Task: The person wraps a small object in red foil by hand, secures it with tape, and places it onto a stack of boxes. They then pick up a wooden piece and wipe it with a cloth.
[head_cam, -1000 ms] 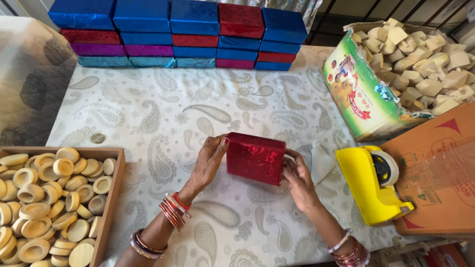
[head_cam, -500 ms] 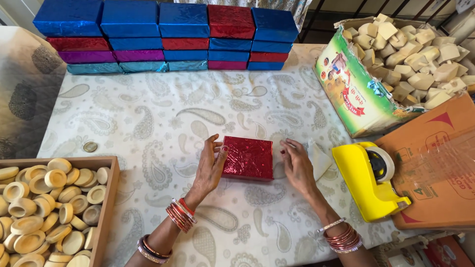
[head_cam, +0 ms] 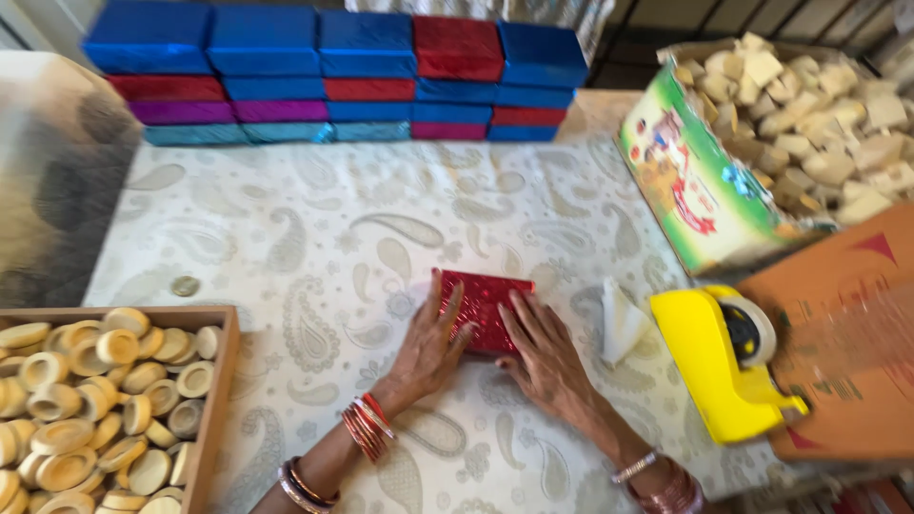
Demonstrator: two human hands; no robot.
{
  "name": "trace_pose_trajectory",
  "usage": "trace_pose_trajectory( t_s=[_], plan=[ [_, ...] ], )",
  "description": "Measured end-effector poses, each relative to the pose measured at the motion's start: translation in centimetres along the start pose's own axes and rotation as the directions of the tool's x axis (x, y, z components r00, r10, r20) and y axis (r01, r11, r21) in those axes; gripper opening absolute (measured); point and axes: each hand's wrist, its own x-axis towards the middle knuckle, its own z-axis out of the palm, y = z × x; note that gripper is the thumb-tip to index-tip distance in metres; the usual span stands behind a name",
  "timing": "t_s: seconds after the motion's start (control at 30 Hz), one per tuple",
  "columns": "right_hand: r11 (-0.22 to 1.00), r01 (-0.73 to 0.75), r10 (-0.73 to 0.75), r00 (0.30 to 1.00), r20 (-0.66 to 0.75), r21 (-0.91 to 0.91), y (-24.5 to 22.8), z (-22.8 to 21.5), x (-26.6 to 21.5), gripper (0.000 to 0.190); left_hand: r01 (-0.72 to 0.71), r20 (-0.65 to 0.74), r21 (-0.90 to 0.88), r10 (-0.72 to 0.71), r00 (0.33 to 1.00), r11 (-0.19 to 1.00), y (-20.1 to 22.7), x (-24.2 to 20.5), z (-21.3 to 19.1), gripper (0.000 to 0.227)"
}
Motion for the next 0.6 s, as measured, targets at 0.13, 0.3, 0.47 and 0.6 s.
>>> trace_pose_trajectory(
  t_s=[0.13,0.3,0.47,0.6],
  plan=[
    [0.998,-0.047,0.044,0.996,-0.076,-0.043,-1.6,-0.6,-0.5,0.084,-0.085,-0.154,-0.196,0.055,0.987,0.977,-3.0,0.2,1.3,0.078],
    [0.975,-0.202,0.203,0.979,-0.008,0.095,-2.7,-0.5,-0.1,0.093,-0.188,-0.353,-0.224,0.1,0.93,0.956,-6.2,2.1,1.4,0.072],
    [0.962,-0.241,0.244,0.97,-0.01,0.131,-2.3,1.1,1.3,0.086,0.024,-0.325,-0.612,-0.279,0.904,0.791,-8.8,4.7,-0.5,0.075],
    [0.959,-0.267,0.272,0.961,-0.042,0.094,-2.3,1.5,1.7,0.083,0.018,-0.207,-0.885,-0.428,0.88,0.466,-9.5,4.9,-1.8,0.068]
  ],
)
